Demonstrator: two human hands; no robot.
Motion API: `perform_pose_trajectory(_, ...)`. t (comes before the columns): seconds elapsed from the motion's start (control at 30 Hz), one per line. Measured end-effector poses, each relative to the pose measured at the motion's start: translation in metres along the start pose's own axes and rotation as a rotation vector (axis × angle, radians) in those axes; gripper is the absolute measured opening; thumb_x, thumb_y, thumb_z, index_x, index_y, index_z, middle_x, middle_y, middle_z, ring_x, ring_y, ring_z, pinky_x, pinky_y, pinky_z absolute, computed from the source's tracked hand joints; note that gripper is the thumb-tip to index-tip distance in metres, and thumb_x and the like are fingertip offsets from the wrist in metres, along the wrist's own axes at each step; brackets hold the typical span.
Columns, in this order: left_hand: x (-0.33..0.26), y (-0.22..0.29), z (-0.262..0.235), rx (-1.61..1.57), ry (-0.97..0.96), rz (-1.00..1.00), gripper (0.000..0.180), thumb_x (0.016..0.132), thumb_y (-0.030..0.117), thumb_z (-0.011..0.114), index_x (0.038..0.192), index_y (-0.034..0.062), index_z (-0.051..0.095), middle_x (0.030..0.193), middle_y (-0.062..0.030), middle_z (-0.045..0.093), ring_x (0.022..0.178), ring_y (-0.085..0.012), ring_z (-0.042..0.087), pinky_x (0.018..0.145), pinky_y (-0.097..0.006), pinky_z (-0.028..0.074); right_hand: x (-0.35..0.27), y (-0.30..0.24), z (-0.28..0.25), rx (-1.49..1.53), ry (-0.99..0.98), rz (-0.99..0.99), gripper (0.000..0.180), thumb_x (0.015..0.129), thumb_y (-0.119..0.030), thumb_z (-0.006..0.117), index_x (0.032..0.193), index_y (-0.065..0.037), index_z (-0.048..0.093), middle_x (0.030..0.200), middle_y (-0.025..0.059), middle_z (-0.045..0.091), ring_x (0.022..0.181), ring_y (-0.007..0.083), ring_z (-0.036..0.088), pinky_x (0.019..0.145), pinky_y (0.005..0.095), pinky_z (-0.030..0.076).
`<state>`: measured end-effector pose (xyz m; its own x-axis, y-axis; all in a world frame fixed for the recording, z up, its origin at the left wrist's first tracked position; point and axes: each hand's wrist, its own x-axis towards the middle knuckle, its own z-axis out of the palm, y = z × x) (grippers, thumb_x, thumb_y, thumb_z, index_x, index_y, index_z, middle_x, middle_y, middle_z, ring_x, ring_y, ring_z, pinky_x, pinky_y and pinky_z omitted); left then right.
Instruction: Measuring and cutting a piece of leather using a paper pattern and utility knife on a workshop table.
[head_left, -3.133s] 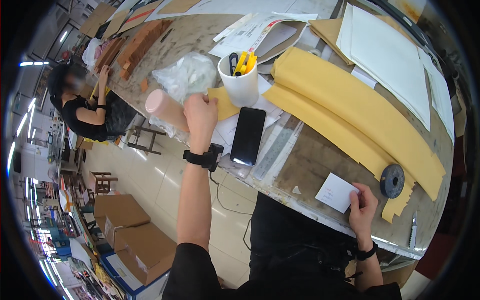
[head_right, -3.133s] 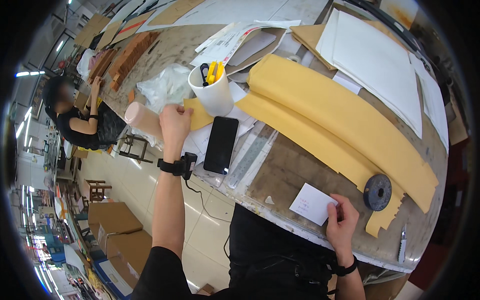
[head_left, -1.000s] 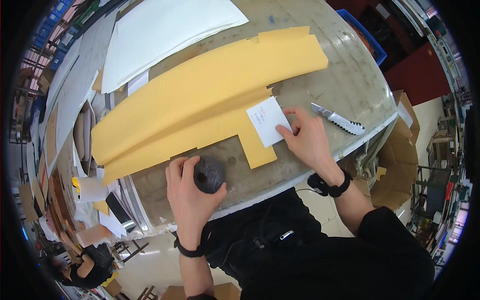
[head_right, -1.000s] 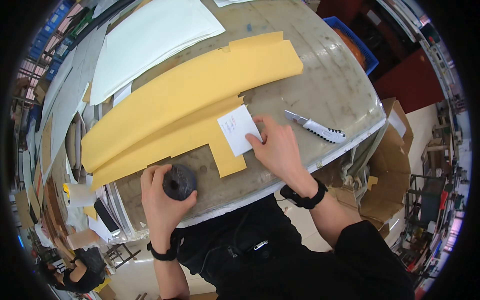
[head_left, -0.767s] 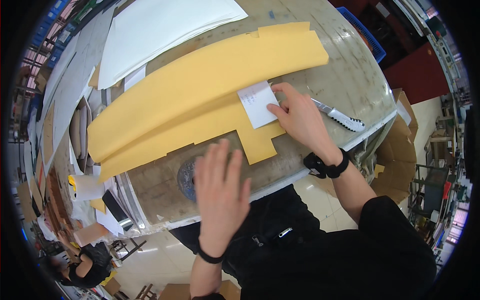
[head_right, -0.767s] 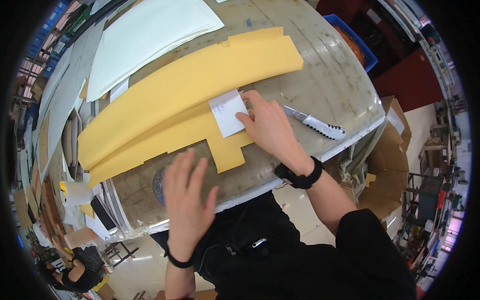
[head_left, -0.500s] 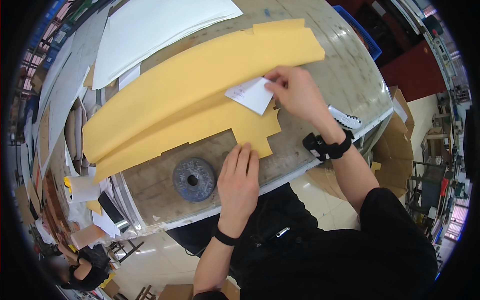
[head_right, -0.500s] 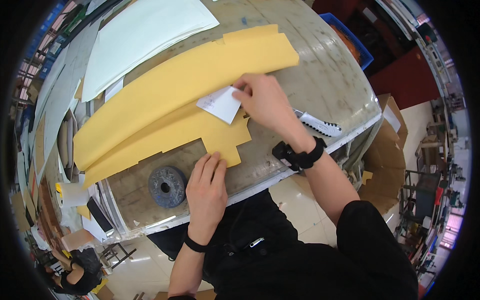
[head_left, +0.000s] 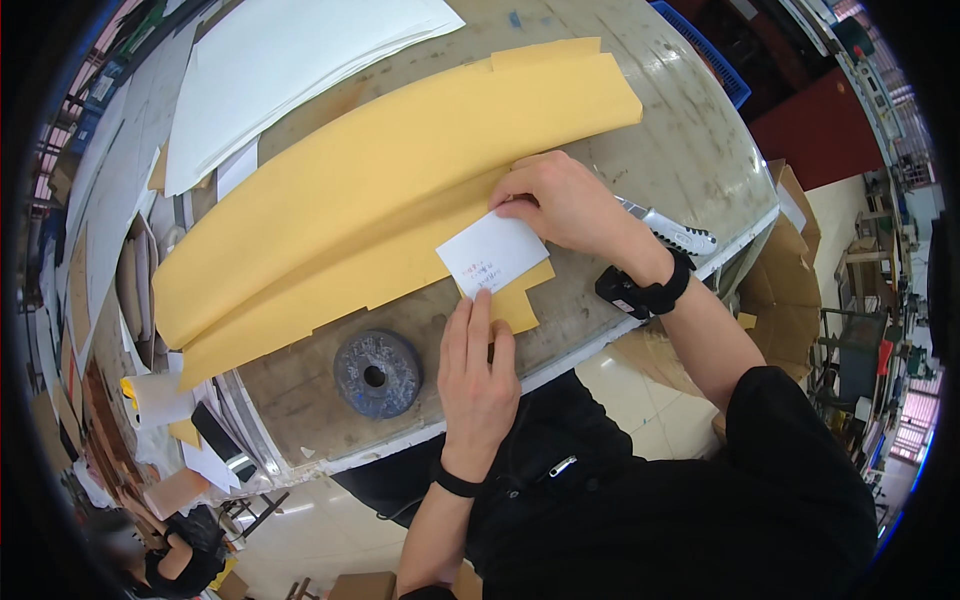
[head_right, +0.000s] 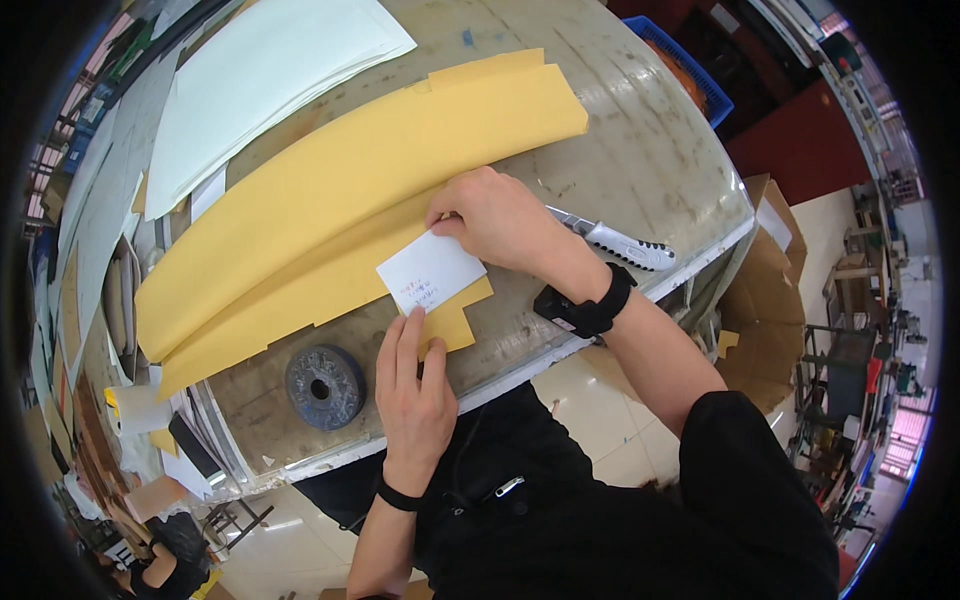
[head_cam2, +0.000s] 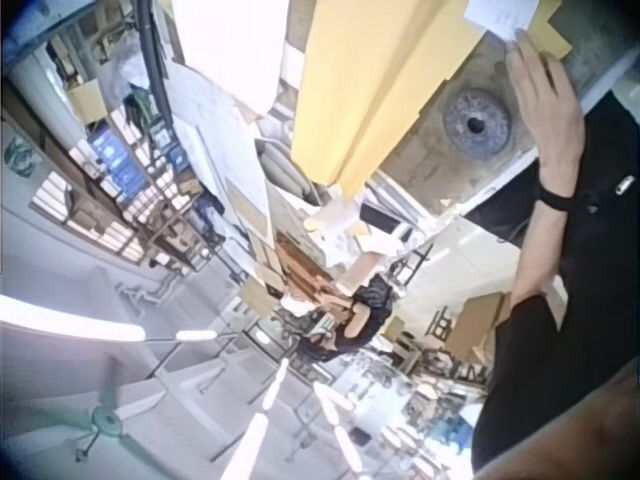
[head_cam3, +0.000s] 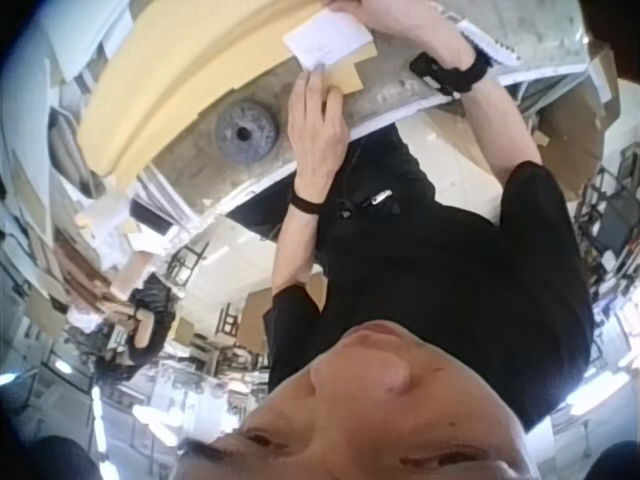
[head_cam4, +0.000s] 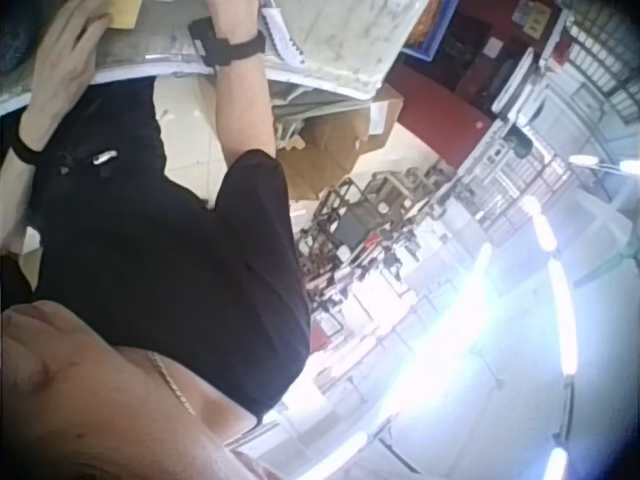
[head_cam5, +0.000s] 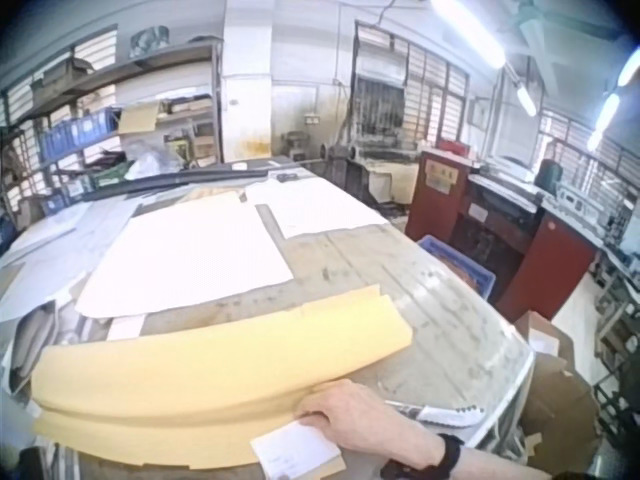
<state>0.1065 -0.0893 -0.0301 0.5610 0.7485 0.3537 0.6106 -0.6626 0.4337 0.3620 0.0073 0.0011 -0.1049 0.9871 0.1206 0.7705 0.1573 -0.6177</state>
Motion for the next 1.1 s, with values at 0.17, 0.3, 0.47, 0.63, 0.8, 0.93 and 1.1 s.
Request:
perform_pose_trajectory(0.17,0.002,-0.003,0.003,-0.013,-0.046,0.016,0.020,0.097,-0.009,0.073,0.116,-0.0058,0.069,0.164,-0.0217,0.069,0.153,-0.0467,0.064,0.126,-0.061,0.055,-0.005,-0.011,-0.006,-0.070,-0.074,0.120,0.013,0.097,-0.011,0.085,0.108,-0.003,0.087,0.098,0.0149,0.085,0.092,0.0379,0.080,0.085,0.0476,0.063)
perform_pose_trajectory(0.3,0.000,-0.003,0.005,-0.055,-0.024,-0.001,0.019,0.099,-0.008,0.074,0.117,-0.0054,0.069,0.162,-0.0207,0.070,0.152,-0.0462,0.065,0.125,-0.059,0.057,-0.011,-0.012,-0.018,-0.180,-0.049,0.068,0.014,0.100,-0.011,0.083,0.113,-0.006,0.087,0.112,0.0131,0.086,0.105,0.0385,0.080,0.090,0.0509,0.065)
perform_pose_trajectory(0.47,-0.001,-0.005,0.004,-0.072,-0.041,0.001,0.016,0.101,-0.007,0.074,0.117,-0.0059,0.070,0.161,-0.0204,0.072,0.150,-0.0462,0.067,0.121,-0.055,0.060,-0.048,-0.011,-0.025,-0.072,-0.068,-0.124,0.025,0.102,-0.008,0.081,0.126,-0.007,0.087,0.144,0.0073,0.082,0.126,0.0353,0.074,0.109,0.0489,0.060)
perform_pose_trajectory(0.63,0.000,-0.004,0.004,-0.056,-0.024,0.007,0.015,0.102,-0.007,0.074,0.117,-0.0065,0.071,0.159,-0.0206,0.073,0.149,-0.0463,0.068,0.119,-0.054,0.061,-0.073,-0.006,-0.015,-0.042,-0.117,-0.075,0.038,0.103,-0.007,0.081,0.141,-0.012,0.086,0.163,-0.0034,0.075,0.148,0.0318,0.063,0.126,0.0500,0.048)
perform_pose_trajectory(0.8,-0.001,-0.004,0.005,-0.036,-0.027,0.025,0.023,0.103,0.001,0.074,0.124,-0.0080,0.073,0.160,-0.0232,0.072,0.150,-0.0460,0.068,0.123,-0.057,0.060,-0.078,0.002,-0.012,-0.019,-0.143,-0.060,0.049,0.101,-0.010,0.085,0.149,-0.015,0.084,0.170,-0.0059,0.071,0.157,0.0343,0.058,0.131,0.0526,0.042)
perform_pose_trajectory(0.93,-0.004,-0.002,0.007,-0.005,-0.023,0.056,0.042,0.103,0.009,0.082,0.141,-0.0078,0.073,0.160,-0.0240,0.071,0.151,-0.0469,0.066,0.125,-0.058,0.058,-0.080,0.003,-0.008,0.013,-0.126,-0.020,0.050,0.097,-0.014,0.089,0.147,-0.017,0.086,0.169,-0.0042,0.072,0.159,0.0361,0.057,0.131,0.0536,0.041)
perform_pose_trajectory(1.1,-0.006,-0.002,0.009,0.005,-0.043,0.057,0.052,0.103,0.014,0.083,0.148,-0.0087,0.072,0.160,-0.0252,0.071,0.152,-0.0473,0.066,0.126,-0.057,0.057,-0.081,0.001,-0.004,-0.049,-0.091,-0.031,0.053,0.092,-0.018,0.094,0.144,-0.018,0.087,0.167,-0.0025,0.074,0.158,0.0359,0.057,0.131,0.0545,0.040)
